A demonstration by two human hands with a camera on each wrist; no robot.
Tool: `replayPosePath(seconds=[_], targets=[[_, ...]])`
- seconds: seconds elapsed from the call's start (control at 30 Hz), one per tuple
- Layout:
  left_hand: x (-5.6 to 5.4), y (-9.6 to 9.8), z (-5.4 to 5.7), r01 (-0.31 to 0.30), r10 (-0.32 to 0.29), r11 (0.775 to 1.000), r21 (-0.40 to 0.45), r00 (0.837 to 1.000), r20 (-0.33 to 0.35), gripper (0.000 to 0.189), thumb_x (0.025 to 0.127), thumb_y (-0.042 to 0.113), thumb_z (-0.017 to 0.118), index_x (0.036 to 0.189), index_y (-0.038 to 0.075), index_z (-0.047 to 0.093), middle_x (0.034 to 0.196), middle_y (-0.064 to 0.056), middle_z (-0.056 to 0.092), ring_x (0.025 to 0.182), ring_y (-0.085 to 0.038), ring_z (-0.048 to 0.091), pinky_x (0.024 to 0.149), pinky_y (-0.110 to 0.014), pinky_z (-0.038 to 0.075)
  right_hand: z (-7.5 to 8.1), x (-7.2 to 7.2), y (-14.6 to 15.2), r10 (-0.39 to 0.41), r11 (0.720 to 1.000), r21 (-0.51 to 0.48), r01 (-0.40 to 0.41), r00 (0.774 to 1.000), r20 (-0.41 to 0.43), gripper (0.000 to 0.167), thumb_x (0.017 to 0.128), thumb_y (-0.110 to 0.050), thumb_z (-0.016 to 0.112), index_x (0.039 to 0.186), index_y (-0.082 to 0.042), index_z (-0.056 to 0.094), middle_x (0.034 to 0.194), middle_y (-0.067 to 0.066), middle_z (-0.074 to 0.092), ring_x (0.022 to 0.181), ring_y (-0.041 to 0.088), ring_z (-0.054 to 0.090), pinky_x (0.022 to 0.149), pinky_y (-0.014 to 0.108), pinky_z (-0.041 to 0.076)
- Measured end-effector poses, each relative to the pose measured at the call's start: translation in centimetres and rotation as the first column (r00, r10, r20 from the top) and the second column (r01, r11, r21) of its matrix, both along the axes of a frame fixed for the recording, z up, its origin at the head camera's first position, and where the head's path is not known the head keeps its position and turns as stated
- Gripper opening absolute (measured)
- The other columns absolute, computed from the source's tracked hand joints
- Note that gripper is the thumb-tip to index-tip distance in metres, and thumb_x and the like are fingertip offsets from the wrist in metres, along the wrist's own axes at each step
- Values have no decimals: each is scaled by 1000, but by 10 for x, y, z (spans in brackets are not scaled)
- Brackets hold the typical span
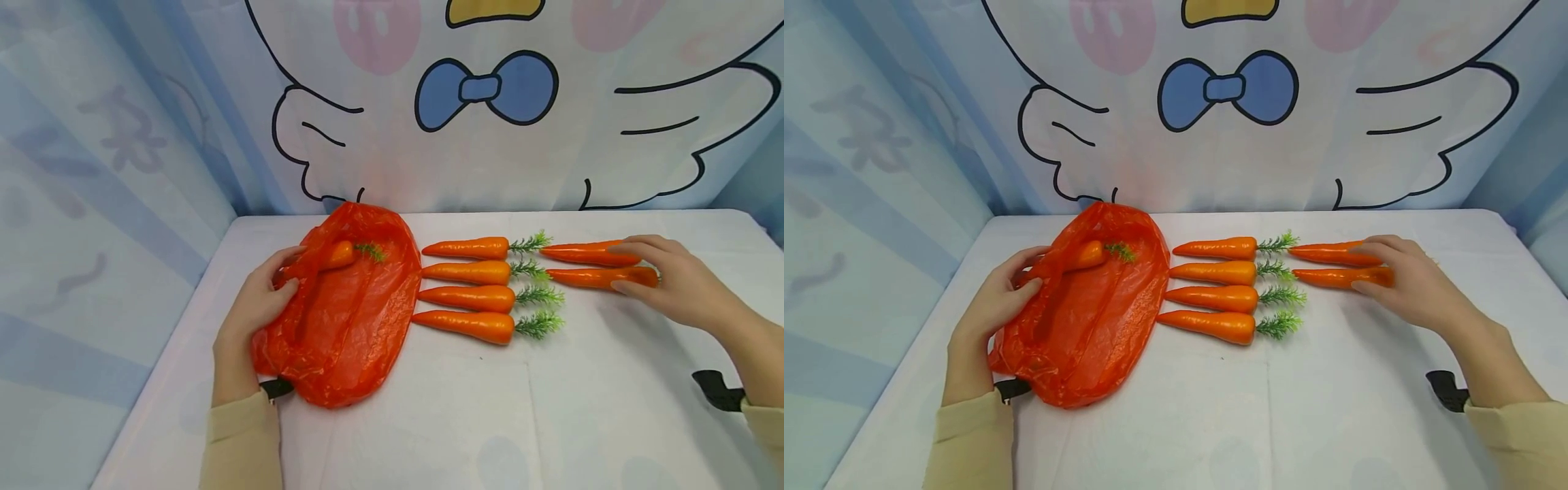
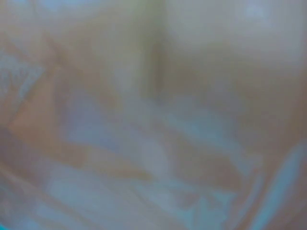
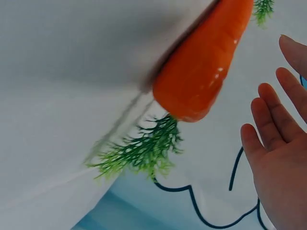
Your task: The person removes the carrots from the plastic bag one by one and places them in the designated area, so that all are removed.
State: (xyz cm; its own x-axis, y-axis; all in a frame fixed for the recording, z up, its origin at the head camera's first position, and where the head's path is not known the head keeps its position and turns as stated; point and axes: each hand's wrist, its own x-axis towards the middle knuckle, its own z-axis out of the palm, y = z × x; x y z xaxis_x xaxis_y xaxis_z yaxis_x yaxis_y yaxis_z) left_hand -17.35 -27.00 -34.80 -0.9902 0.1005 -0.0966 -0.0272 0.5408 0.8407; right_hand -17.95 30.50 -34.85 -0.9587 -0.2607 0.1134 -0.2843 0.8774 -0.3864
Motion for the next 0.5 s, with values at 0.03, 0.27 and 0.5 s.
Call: replayPosePath(seconds=[0.03, 0.27, 0.5], targets=[[0, 0, 0, -2, 2, 1000, -1, 1000, 2, 54, 103, 12, 51, 154, 24, 41, 150, -9, 45, 127, -35, 47, 103, -57, 45, 3, -1, -4, 12, 1000, -13, -12, 1000, 0, 48, 87, -6, 78, 129, 4, 58, 136, 31, 44, 123, 55, 33, 94, 77, 33], [1, 0, 1, -10, 10, 1000, 8, 1000, 16, 54, 103, 13, 51, 154, 27, 40, 150, -7, 44, 128, -34, 46, 103, -57, 45, 19, -6, -33, 91, 994, -50, -92, 995, -30, 48, 86, -5, 78, 130, 2, 60, 138, 28, 46, 126, 52, 35, 95, 76, 33], [1, 0, 1, -5, 5, 1000, 0, 1000, 6, 54, 103, 13, 51, 154, 26, 41, 150, -8, 45, 127, -34, 47, 103, -57, 45, 33, -14, -67, 165, 983, -70, -168, 985, -44, 47, 87, -8, 78, 131, -2, 62, 142, 23, 47, 130, 46, 37, 100, 69, 35]])
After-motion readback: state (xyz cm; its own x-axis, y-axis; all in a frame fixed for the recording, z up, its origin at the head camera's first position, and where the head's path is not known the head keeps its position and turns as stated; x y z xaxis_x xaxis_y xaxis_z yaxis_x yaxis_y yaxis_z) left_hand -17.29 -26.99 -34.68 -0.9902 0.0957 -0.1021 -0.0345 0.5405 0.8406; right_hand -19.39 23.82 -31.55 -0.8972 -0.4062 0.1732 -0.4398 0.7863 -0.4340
